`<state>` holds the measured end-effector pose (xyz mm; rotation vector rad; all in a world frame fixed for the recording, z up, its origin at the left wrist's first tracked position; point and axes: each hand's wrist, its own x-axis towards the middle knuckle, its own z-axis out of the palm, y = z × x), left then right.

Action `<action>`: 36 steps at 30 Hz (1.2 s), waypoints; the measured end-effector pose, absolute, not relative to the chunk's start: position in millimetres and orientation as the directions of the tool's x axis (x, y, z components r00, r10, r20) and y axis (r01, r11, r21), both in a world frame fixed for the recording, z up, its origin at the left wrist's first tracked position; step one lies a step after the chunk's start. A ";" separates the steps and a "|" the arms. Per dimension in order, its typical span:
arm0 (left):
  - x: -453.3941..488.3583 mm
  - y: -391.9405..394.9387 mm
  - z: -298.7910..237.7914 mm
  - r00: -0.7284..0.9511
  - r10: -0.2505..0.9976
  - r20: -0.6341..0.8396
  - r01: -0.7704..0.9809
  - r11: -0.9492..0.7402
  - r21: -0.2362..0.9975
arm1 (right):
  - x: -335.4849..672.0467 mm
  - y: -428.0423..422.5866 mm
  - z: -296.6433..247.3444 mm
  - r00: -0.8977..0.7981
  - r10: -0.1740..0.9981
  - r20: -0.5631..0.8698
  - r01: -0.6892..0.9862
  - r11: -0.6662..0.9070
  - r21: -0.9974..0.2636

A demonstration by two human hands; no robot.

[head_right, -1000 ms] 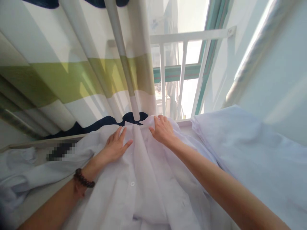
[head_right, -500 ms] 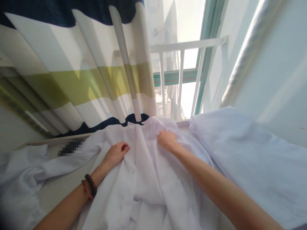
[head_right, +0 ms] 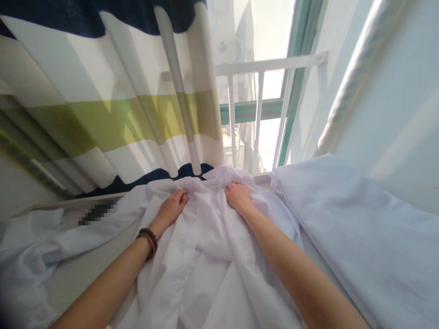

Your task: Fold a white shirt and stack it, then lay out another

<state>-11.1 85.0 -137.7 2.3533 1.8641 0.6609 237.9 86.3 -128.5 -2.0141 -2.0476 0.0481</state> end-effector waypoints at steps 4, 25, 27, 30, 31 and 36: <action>-13.9 42.3 -127.4 0.178 0.951 0.254 0.889 -0.266 0.373 | 244.8 55.4 -118.8 -0.081 0.989 0.128 0.966 0.109 -0.235; -37.1 7.3 -119.6 0.276 0.960 0.055 0.780 -0.257 0.570 | 273.0 23.5 -108.4 -0.084 0.989 -0.119 0.993 0.073 -0.098; -37.0 8.3 -121.6 0.235 0.970 0.064 0.766 -0.226 0.603 | 273.9 21.7 -107.4 -0.084 0.993 -0.082 0.991 0.075 -0.107; -38.9 -8.1 -126.0 0.231 0.964 0.133 0.697 -0.259 0.669 | 267.7 -0.1 -109.8 -0.140 0.990 0.027 0.981 0.143 -0.133; -41.8 -17.8 -128.4 0.239 0.953 0.185 0.668 -0.299 0.681 | 264.9 -11.2 -111.6 -0.184 0.977 0.104 0.968 0.199 -0.151; -66.0 -71.9 -140.4 0.418 0.785 0.458 0.627 -0.614 0.480 | 250.6 -69.8 -116.8 -0.519 0.737 0.432 0.713 0.652 -0.256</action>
